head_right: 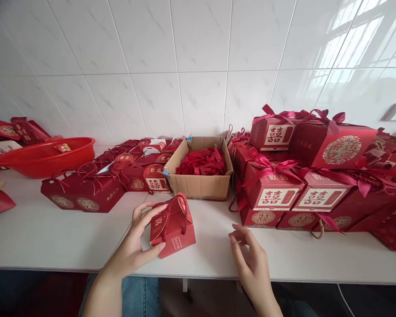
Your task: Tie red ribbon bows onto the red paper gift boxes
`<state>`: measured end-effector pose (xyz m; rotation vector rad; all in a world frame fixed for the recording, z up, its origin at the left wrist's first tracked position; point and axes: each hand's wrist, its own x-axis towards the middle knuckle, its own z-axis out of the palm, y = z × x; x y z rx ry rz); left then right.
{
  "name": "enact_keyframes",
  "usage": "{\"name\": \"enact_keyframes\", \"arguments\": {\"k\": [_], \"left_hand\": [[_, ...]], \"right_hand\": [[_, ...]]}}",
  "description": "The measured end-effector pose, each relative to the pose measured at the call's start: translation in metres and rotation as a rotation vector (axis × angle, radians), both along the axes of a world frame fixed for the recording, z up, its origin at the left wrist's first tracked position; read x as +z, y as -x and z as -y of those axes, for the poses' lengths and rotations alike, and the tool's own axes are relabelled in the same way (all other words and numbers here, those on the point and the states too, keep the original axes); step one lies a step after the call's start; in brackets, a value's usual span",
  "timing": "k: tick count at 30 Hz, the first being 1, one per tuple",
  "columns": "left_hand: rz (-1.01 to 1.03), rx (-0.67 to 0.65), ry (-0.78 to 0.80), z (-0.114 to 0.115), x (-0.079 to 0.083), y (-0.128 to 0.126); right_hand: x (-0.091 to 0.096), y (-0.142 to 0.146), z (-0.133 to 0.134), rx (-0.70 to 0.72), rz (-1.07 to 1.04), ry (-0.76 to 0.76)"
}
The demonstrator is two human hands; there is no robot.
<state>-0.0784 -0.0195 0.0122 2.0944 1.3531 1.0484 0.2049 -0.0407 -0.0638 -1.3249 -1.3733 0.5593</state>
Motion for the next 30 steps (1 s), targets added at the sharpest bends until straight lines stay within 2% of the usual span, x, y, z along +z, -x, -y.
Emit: {"name": "enact_keyframes", "arguments": {"k": [3,6,12,15,19,20,22,24,26,30], "left_hand": [[-0.099,0.019,-0.023,0.003,0.002,-0.015],[-0.168,0.038,-0.051,0.007,0.005,-0.025],[-0.093,0.037,-0.107,0.006,0.002,-0.03],[-0.038,0.034,-0.121,0.002,-0.003,-0.029],[0.011,0.046,-0.143,-0.005,-0.01,-0.028],[0.015,0.054,-0.148,-0.007,-0.011,-0.027],[0.023,0.069,-0.148,-0.008,-0.015,-0.027],[0.047,0.071,-0.129,-0.008,-0.017,-0.028],[0.114,0.053,-0.092,-0.006,-0.02,-0.028],[0.295,-0.043,-0.025,-0.004,-0.026,-0.028]], "right_hand": [[0.009,0.009,-0.003,0.112,0.045,-0.009],[0.026,0.028,-0.011,0.214,0.051,-0.066],[0.067,0.066,-0.03,0.291,0.047,-0.202],[0.082,0.065,-0.024,0.374,0.074,-0.307],[0.097,0.045,-0.011,0.669,0.234,-0.407],[0.101,0.04,-0.01,0.707,0.256,-0.428],[0.113,0.033,-0.015,0.676,0.256,-0.454],[0.129,0.031,-0.03,0.541,0.251,-0.435],[0.15,0.033,-0.053,0.399,0.295,-0.361],[0.185,0.042,-0.112,0.27,0.526,-0.172]]}}
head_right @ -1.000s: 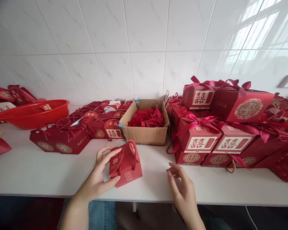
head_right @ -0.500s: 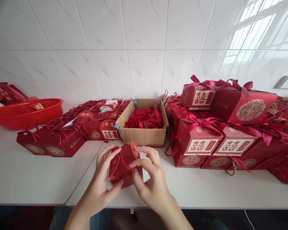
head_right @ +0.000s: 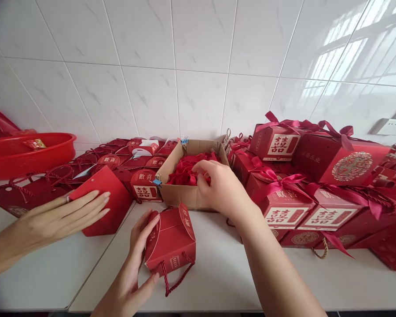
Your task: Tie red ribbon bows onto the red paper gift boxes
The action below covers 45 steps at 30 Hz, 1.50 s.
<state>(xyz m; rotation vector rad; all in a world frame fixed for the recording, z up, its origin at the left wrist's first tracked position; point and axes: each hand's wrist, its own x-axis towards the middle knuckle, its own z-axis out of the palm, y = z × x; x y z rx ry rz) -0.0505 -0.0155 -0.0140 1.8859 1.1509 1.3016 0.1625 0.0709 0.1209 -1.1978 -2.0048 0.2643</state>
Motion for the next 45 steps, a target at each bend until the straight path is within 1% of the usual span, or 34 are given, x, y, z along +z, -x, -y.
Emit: {"name": "enact_keyframes", "arguments": {"k": [2,5,7,9,12,14,16,18,19,22,23,25,26,27,30,32,33,35,37,39,42,43,45], "left_hand": [[0.042,-0.017,0.023,0.0,-0.004,0.001],[0.069,0.028,0.065,-0.001,-0.009,0.002],[0.085,0.064,0.083,-0.002,-0.01,0.0],[0.091,0.103,0.079,-0.004,-0.01,-0.003],[0.094,0.179,0.066,-0.006,-0.007,-0.007],[0.099,0.225,0.066,-0.009,-0.005,-0.008],[0.088,0.259,0.061,-0.01,-0.004,-0.007],[0.067,0.287,0.052,-0.011,-0.005,-0.005],[0.057,0.299,0.046,-0.011,-0.005,-0.005],[0.028,0.337,0.009,-0.008,0.001,-0.005],[0.019,0.353,-0.007,-0.008,0.006,-0.006],[0.019,0.396,-0.033,-0.007,0.02,-0.007],[0.032,0.419,-0.043,-0.008,0.029,-0.007],[0.056,0.447,-0.053,-0.01,0.04,-0.007],[0.126,0.51,-0.11,-0.019,0.076,-0.007],[0.086,0.5,-0.165,-0.025,0.097,-0.008],[0.022,0.463,-0.2,-0.027,0.105,-0.009],[-0.174,0.355,-0.184,-0.029,0.117,-0.012],[-0.344,0.255,-0.111,-0.028,0.121,-0.016],[-0.428,0.21,-0.048,-0.026,0.119,-0.018],[-0.427,0.246,0.015,-0.024,0.112,-0.015],[-0.403,0.266,0.007,-0.023,0.11,-0.013],[-0.345,0.293,-0.06,-0.023,0.106,-0.007]], "right_hand": [[0.006,0.006,-0.028,-0.019,0.151,0.088],[0.0,0.017,-0.057,0.011,0.306,0.172],[-0.007,0.024,-0.066,0.032,0.333,0.208],[-0.012,0.03,-0.07,0.041,0.324,0.226],[-0.01,0.032,-0.069,0.017,0.278,0.208],[-0.005,0.029,-0.064,-0.022,0.133,0.085],[0.002,0.026,-0.057,-0.027,-0.113,-0.124],[0.009,0.023,-0.046,0.01,-0.38,-0.344],[0.013,0.023,-0.04,0.034,-0.484,-0.428],[0.021,0.022,-0.022,0.063,-0.735,-0.607],[0.023,0.021,-0.017,0.079,-0.808,-0.654],[0.026,0.018,-0.008,0.114,-0.915,-0.673],[0.027,0.016,-0.005,0.135,-0.947,-0.644],[0.027,0.013,-0.002,0.153,-0.961,-0.582],[0.03,0.008,0.008,0.242,-0.871,-0.251],[0.031,0.008,0.013,0.34,-0.693,-0.038],[0.032,0.01,0.016,0.401,-0.56,0.044],[0.032,0.014,0.019,0.528,-0.276,0.134],[0.031,0.016,0.02,0.633,-0.064,0.164],[0.028,0.017,0.019,0.682,0.016,0.168],[0.025,0.014,0.017,0.662,0.062,0.166],[0.024,0.013,0.016,0.638,0.078,0.169],[0.025,0.011,0.015,0.594,0.111,0.185]]}}
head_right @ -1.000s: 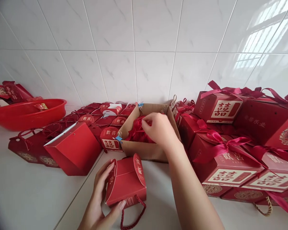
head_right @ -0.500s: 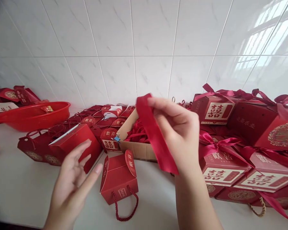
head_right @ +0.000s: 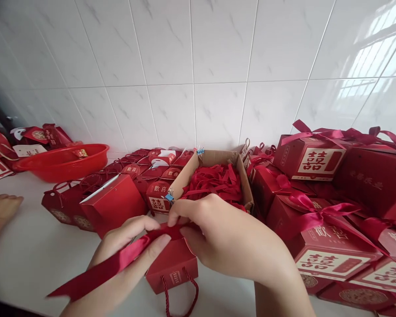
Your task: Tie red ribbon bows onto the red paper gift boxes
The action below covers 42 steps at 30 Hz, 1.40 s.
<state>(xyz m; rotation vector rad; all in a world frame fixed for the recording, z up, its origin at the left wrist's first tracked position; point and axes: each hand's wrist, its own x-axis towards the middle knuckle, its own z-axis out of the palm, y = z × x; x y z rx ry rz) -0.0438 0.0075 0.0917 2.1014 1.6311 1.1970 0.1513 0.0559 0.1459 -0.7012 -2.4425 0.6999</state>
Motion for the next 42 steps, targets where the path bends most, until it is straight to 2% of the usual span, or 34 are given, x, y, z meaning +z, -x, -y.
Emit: {"name": "enact_keyframes", "arguments": {"k": [2,5,8,13,16,18,20,24,26,29,35,42], "left_hand": [[0.028,-0.019,-0.066,0.0,-0.001,0.005],[0.093,-0.039,-0.078,-0.001,0.001,0.011],[0.153,0.026,-0.114,-0.002,0.002,0.018],[0.126,0.113,-0.179,-0.004,0.0,0.032],[0.126,0.062,-0.143,-0.004,-0.002,0.03],[0.114,-0.004,-0.114,-0.003,-0.002,0.024],[0.106,-0.066,-0.114,-0.001,-0.003,0.018],[0.144,-0.118,-0.15,0.0,-0.005,0.009],[0.157,-0.11,-0.155,-0.001,-0.007,0.007],[0.183,-0.098,-0.154,-0.004,-0.01,0.004],[0.259,-0.008,-0.164,-0.009,-0.012,-0.006],[0.253,-0.07,-0.106,-0.018,-0.016,-0.012]], "right_hand": [[0.002,-0.002,-0.001,-0.011,0.021,0.003],[0.003,-0.006,-0.002,-0.02,0.036,0.009],[0.001,-0.016,-0.008,-0.082,0.073,-0.007],[-0.005,-0.029,-0.018,-0.234,0.197,-0.091],[-0.004,-0.021,-0.018,-0.211,0.15,-0.132],[-0.004,-0.009,-0.015,-0.139,0.061,-0.134],[-0.005,0.006,-0.013,-0.021,-0.047,-0.069],[-0.012,0.028,-0.017,0.227,-0.134,0.303],[-0.014,0.03,-0.022,0.225,-0.104,0.433],[-0.014,0.025,-0.026,0.154,-0.041,0.508],[-0.011,0.016,-0.027,0.069,-0.034,0.448],[-0.014,0.009,-0.035,0.021,0.038,0.332]]}}
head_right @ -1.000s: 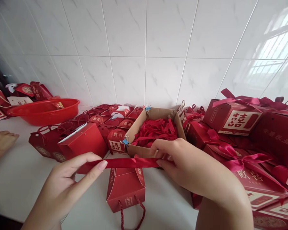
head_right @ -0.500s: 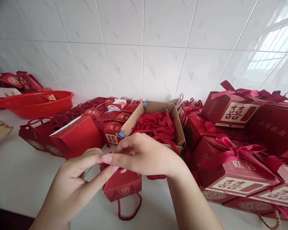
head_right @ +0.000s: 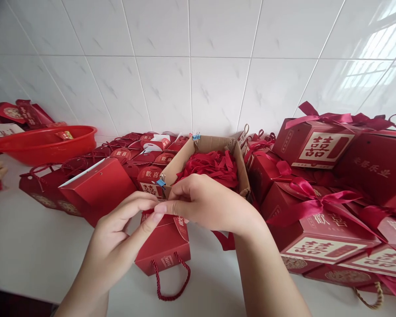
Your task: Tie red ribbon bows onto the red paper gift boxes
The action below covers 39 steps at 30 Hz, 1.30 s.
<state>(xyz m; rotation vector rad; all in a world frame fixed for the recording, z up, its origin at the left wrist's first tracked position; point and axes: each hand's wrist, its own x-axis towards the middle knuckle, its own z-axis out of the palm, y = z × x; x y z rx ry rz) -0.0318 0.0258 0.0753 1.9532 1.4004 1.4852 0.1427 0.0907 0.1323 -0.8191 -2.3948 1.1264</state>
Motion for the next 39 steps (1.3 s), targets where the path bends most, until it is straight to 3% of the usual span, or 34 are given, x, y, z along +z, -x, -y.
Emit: {"name": "enact_keyframes", "arguments": {"k": [5,10,16,20,39], "left_hand": [[0.015,-0.023,0.002,-0.003,-0.004,0.004],[0.005,0.079,0.02,-0.006,-0.004,0.011],[-0.23,0.085,0.259,-0.014,-0.013,0.018],[-0.255,0.04,0.344,-0.016,-0.018,0.015],[-0.291,-0.039,0.324,-0.013,-0.016,0.005]], "right_hand": [[0.005,-0.007,-0.001,-0.026,0.091,-0.01],[0.005,-0.02,-0.004,-0.144,0.283,-0.074],[-0.001,-0.025,-0.013,-0.191,0.429,-0.066],[-0.004,-0.018,-0.014,-0.199,0.465,-0.087],[-0.004,-0.013,-0.009,-0.183,0.493,-0.118]]}}
